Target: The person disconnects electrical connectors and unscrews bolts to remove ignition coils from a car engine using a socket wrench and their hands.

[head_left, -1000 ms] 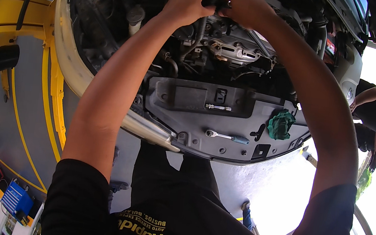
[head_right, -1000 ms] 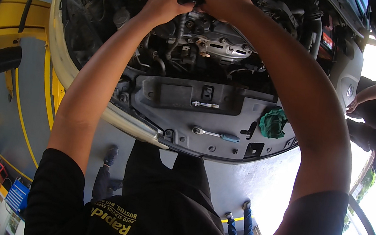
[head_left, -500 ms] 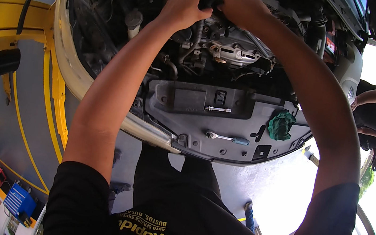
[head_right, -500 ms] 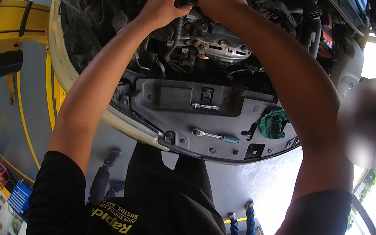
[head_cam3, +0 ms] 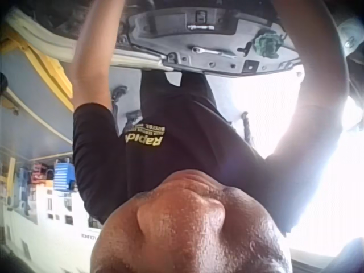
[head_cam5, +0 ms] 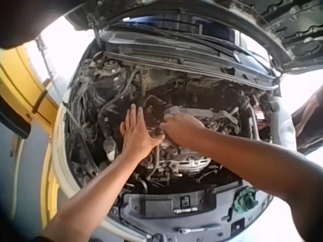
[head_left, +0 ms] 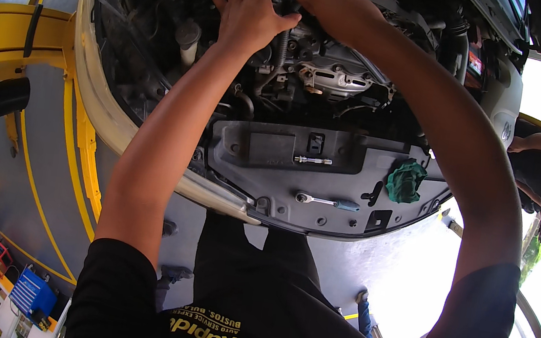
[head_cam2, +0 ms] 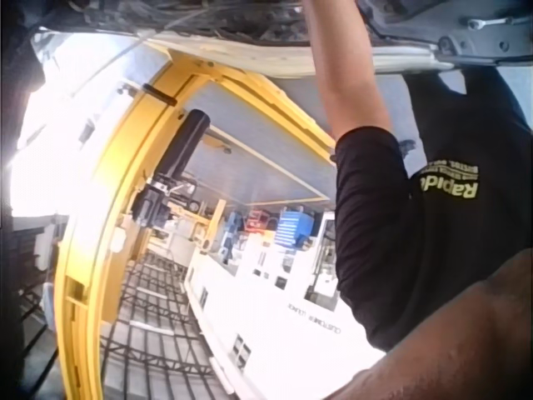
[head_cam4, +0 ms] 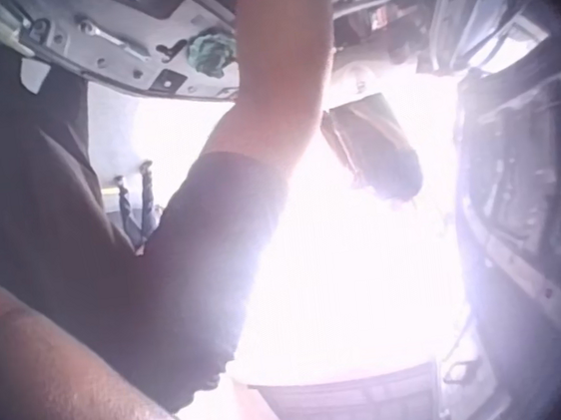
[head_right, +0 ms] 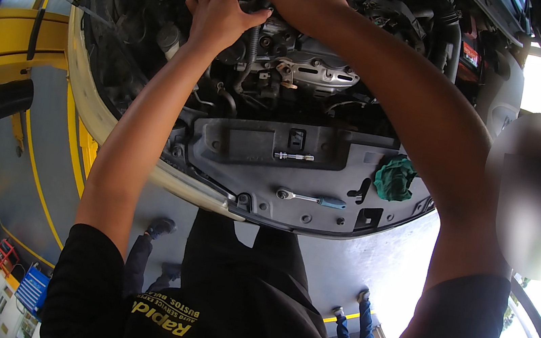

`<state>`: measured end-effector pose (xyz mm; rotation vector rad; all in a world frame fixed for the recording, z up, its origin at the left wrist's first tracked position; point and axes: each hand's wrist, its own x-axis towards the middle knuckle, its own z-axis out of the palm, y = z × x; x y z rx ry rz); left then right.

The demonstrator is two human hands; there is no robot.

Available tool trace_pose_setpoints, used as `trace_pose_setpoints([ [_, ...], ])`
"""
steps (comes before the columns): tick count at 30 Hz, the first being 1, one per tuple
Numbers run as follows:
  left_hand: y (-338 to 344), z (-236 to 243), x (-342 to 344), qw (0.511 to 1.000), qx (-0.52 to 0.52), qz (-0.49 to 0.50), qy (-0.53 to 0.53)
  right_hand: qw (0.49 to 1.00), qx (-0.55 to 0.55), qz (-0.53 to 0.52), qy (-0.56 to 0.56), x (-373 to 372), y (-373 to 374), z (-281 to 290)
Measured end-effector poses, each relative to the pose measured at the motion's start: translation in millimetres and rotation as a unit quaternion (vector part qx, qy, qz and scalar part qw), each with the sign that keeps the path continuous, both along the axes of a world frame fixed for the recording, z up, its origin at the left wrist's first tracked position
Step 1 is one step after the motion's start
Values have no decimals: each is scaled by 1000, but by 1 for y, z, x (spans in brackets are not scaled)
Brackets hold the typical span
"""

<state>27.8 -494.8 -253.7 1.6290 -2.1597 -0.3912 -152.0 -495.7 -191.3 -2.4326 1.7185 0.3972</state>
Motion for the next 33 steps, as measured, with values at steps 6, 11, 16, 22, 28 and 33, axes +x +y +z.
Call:
trace_pose_setpoints([
  [6,2,-26,10,998,7,46,29,993,-56,-20,-105,16,4,9],
  [11,1,-22,4,999,5,44,28,992,-58,110,-23,-3,-9,-3],
  [16,0,-25,9,999,4,41,21,991,-80,66,-84,8,6,6],
  [22,-2,-26,6,999,12,44,23,1000,22,-7,-17,3,3,7],
  [28,-3,-26,9,998,25,44,21,975,-100,190,-65,-16,-1,-5],
  [33,-4,-27,11,998,31,44,15,998,-35,-53,-28,11,-4,11],
])
